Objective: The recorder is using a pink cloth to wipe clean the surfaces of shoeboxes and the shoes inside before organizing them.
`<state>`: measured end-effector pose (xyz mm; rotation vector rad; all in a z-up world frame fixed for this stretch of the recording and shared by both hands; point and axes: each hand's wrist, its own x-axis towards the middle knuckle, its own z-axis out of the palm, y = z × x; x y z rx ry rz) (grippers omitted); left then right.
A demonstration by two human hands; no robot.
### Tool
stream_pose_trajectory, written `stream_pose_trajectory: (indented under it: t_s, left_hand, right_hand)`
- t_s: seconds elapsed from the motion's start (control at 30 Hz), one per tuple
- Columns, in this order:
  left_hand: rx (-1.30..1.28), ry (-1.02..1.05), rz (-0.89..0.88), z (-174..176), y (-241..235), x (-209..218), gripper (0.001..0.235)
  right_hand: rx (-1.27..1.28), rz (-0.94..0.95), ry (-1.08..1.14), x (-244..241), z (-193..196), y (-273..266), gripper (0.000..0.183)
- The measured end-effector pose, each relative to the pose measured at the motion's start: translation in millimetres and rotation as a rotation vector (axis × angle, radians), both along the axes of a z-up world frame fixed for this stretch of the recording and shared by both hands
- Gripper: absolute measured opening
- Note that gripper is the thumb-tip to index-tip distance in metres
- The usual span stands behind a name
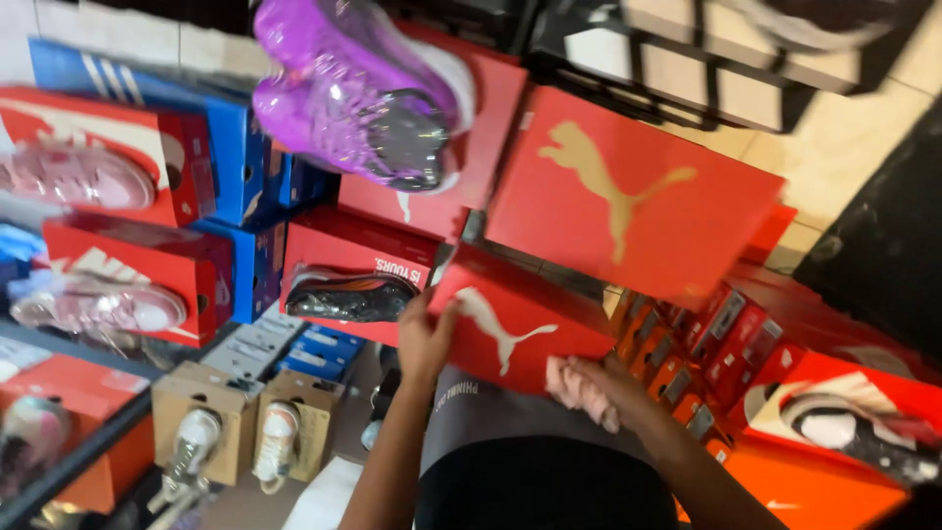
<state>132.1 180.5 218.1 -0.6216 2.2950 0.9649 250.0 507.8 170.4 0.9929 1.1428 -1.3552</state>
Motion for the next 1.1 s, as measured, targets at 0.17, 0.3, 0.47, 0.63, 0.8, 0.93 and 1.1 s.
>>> stream_pose_trajectory:
  t_s: [0.17, 0.3, 0.47, 0.63, 0.8, 0.93, 1.1]
  left_hand:
    - [-0.067, 0.188, 0.04, 114.7, 3.7, -8.8, 0.069]
    - [-0.119, 0.346, -0.153, 181.7, 26.8, -33.6, 0.066]
    - [-0.073, 0.634, -0.243, 206.1, 77.3, -85.2, 0.062]
    - [0.047, 0.593, -0.235, 132.8, 116.4, -137.5, 0.068]
    - [0.035, 0.521, -0.235, 47.1, 133.1, -166.3, 0.07]
    - [-0.011, 0.451, -0.184, 73.9, 145.2, -156.9, 0.074]
    - [0.227, 0.442, -0.027, 71.4, 141.2, -155.0, 0.066]
  right_hand:
    - [0.114, -0.039, 0.145, -77.4, 180.3, -20.9, 0.03]
    - [0.084, -0.058, 0.235, -75.5, 225.7, -2.0, 0.03]
    - [0.032, -0.228, 0.627, -110.3, 263.0, 38.3, 0.036]
    - [0.319, -0.218, 0.535, -160.1, 274.5, 78.6, 0.086]
    - [0.402, -0.263, 0.448, -198.5, 336.7, 62.3, 0.075]
    - [0.532, -0.143, 0.578, -181.4, 286.1, 77.8, 0.086]
    - [0.951, 0.046, 1.392, -185.0, 207.6, 68.3, 0.058]
